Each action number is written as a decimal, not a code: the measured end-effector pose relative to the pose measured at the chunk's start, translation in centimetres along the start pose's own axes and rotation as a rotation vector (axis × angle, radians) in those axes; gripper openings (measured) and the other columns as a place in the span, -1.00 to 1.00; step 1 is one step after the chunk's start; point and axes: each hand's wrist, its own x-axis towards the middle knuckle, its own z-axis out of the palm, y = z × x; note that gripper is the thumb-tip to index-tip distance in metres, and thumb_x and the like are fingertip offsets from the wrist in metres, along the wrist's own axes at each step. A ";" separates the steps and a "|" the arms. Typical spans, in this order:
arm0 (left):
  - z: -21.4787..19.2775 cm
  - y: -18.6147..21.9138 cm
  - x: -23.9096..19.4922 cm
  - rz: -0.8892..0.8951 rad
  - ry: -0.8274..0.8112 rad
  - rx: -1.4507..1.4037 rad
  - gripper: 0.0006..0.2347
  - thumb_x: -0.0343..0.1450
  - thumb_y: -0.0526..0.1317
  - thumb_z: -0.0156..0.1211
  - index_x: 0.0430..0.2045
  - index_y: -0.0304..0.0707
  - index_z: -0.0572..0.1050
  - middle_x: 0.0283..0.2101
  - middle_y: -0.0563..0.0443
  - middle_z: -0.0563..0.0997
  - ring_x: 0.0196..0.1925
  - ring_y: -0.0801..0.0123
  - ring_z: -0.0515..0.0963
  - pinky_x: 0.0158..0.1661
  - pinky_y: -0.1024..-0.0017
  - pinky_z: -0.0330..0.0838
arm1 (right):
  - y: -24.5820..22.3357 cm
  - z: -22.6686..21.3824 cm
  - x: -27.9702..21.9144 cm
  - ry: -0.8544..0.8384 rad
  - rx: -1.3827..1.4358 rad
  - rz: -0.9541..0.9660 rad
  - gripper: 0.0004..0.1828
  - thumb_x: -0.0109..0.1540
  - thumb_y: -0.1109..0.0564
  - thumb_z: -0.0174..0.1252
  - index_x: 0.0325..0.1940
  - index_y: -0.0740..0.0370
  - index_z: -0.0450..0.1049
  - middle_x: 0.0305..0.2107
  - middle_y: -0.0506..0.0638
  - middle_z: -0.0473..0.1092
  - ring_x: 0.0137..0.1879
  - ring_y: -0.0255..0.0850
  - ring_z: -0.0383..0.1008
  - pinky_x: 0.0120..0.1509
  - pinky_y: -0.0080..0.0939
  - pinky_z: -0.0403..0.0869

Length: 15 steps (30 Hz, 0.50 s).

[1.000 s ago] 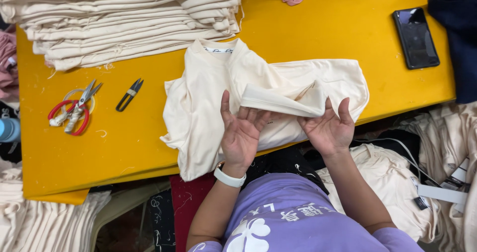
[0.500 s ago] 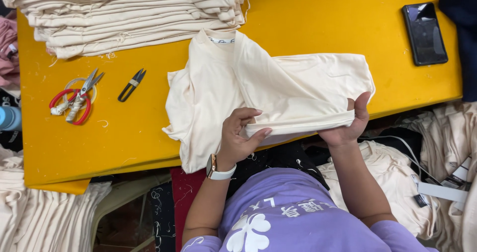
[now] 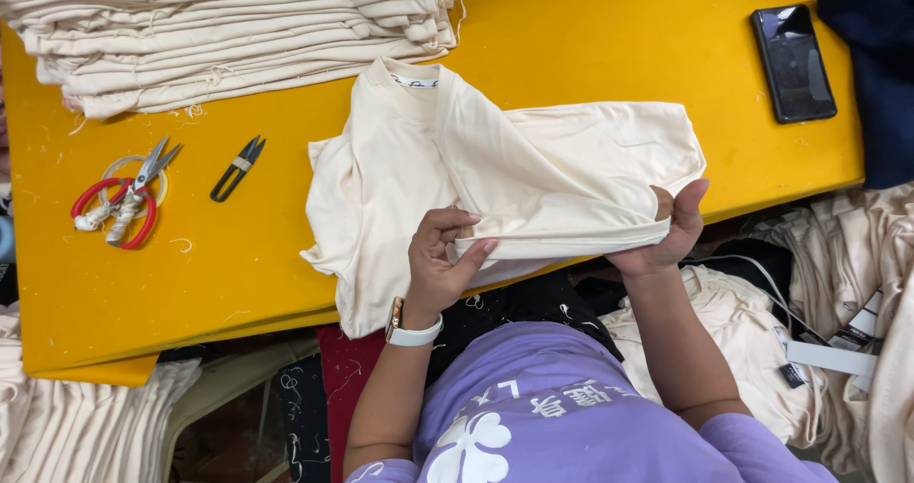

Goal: The person trims loose threads and tags from a white t-shirt using a seam ripper and scissors. They work on the collar area and the sleeve cuff, removing excess fabric and threads before folding the garment.

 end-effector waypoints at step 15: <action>-18.6 0.7 5.3 0.139 0.167 0.955 -0.70 0.61 -0.05 -0.13 0.02 -0.29 0.43 0.10 -0.18 0.48 0.20 0.02 0.42 0.26 0.12 0.20 | -2.4 -2.4 0.2 0.310 -0.117 -0.035 -0.26 0.12 0.29 0.17 0.44 0.15 0.36 0.30 0.15 0.36 0.53 0.15 0.28 0.60 0.48 0.25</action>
